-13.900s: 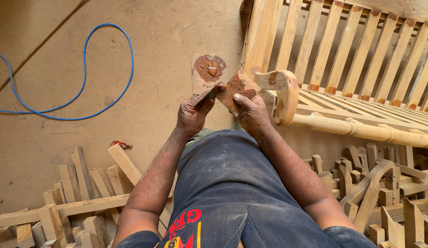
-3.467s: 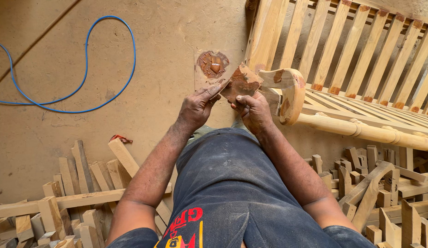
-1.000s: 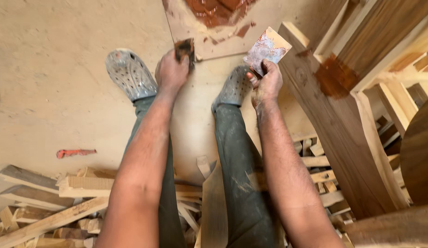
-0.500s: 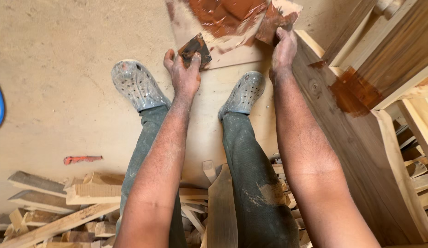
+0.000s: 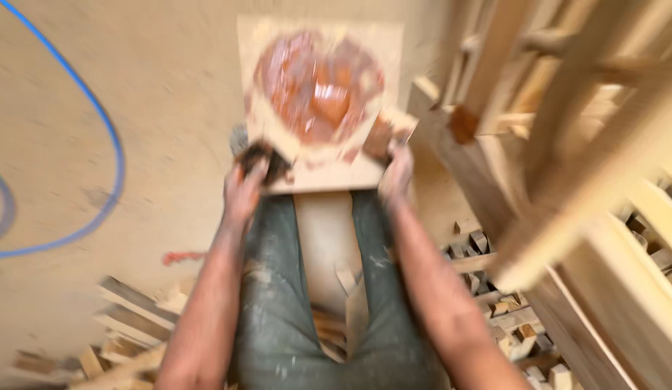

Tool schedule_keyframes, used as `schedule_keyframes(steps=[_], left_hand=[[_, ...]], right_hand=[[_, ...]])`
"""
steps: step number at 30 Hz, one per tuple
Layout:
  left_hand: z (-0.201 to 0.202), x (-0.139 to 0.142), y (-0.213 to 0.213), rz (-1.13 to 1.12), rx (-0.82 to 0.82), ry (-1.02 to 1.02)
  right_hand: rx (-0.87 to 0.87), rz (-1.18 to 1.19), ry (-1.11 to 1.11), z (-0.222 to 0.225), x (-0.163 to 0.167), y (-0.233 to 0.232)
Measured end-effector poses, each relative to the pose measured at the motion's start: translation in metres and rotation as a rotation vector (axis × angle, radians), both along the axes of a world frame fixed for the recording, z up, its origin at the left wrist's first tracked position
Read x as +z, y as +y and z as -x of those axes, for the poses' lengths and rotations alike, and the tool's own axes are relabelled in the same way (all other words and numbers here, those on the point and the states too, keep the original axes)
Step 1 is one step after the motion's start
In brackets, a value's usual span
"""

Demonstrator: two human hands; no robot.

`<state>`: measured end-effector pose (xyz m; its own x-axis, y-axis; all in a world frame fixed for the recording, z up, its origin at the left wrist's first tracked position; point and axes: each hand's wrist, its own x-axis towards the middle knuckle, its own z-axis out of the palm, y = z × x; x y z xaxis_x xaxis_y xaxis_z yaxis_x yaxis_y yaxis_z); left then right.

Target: The person sands multiple wooden chair frames using sandpaper. They move between chairs, sanding legs, slats, and curved armrests, occasionally switching sandpaper sheets and dipping them into a reddish paste on the floor.

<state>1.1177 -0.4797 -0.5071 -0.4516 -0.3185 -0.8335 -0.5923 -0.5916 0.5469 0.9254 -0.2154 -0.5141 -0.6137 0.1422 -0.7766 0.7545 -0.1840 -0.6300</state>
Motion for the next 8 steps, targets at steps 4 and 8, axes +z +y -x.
schedule_keyframes(steps=[4, 8], left_hand=[[-0.018, 0.154, -0.04, 0.12, -0.115, -0.088], [-0.052, 0.307, -0.093, 0.037, -0.029, 0.035]], right_hand=[[0.073, -0.143, 0.003, -0.027, 0.128, -0.037], [0.134, -0.148, 0.002, -0.038, 0.247, -0.07]])
